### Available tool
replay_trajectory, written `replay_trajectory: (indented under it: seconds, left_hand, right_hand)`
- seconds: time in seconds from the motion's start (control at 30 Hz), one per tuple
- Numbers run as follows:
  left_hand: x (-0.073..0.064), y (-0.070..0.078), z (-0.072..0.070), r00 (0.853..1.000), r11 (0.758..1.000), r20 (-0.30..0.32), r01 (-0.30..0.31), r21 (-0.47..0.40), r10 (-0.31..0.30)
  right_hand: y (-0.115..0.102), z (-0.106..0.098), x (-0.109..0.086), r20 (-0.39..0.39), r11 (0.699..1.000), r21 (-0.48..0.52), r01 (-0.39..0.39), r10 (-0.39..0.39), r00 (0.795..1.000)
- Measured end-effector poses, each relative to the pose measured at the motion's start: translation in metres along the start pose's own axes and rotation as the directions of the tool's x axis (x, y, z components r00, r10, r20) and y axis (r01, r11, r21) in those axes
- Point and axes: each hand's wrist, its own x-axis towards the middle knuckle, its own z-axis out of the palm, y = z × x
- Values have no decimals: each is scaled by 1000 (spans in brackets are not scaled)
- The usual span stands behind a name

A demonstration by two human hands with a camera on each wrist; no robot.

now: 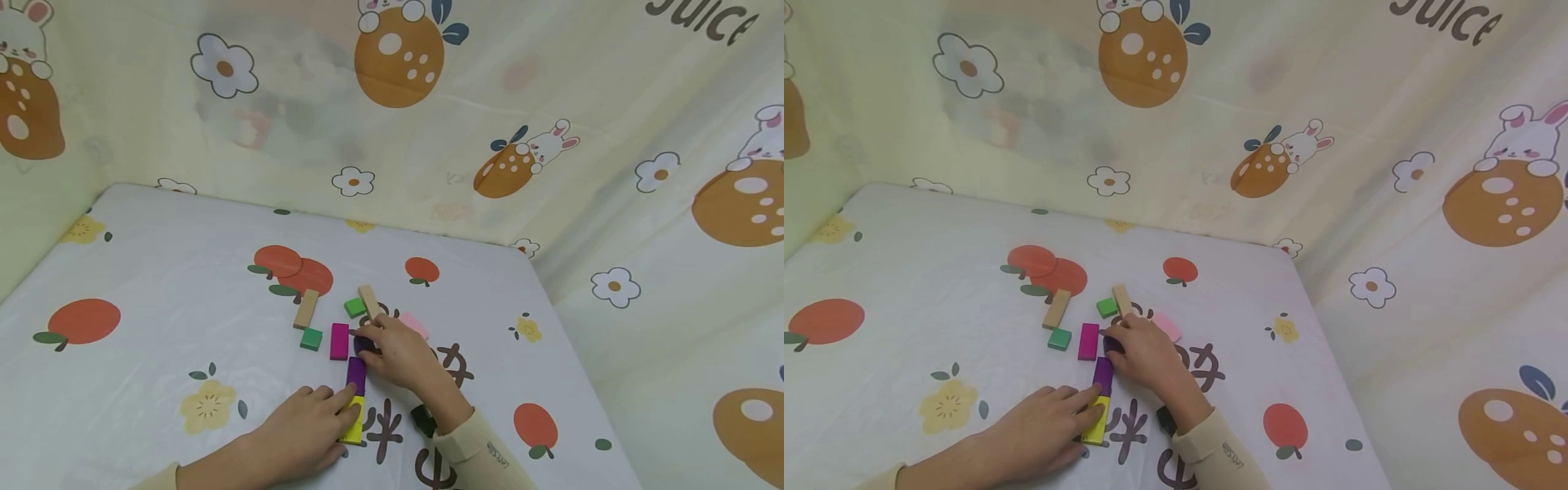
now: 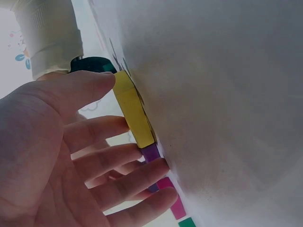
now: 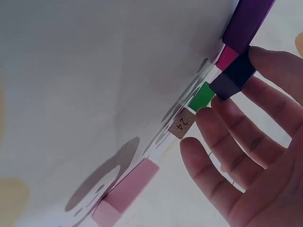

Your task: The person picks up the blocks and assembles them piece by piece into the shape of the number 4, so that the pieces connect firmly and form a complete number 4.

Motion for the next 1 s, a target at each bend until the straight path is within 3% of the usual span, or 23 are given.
replay_trajectory:
  seconds: [0.27,1.0]
  left_hand:
    - [-1,-2,1,999,999,-47,-16,33,18]
    - [-1,-2,1,999,1000,-32,-17,6,17]
  right_hand:
    - [-2,0,1,0,1000,-14,20,-20,1000]
    - [-5,1,3,19,1000,-7,20,-20,1000]
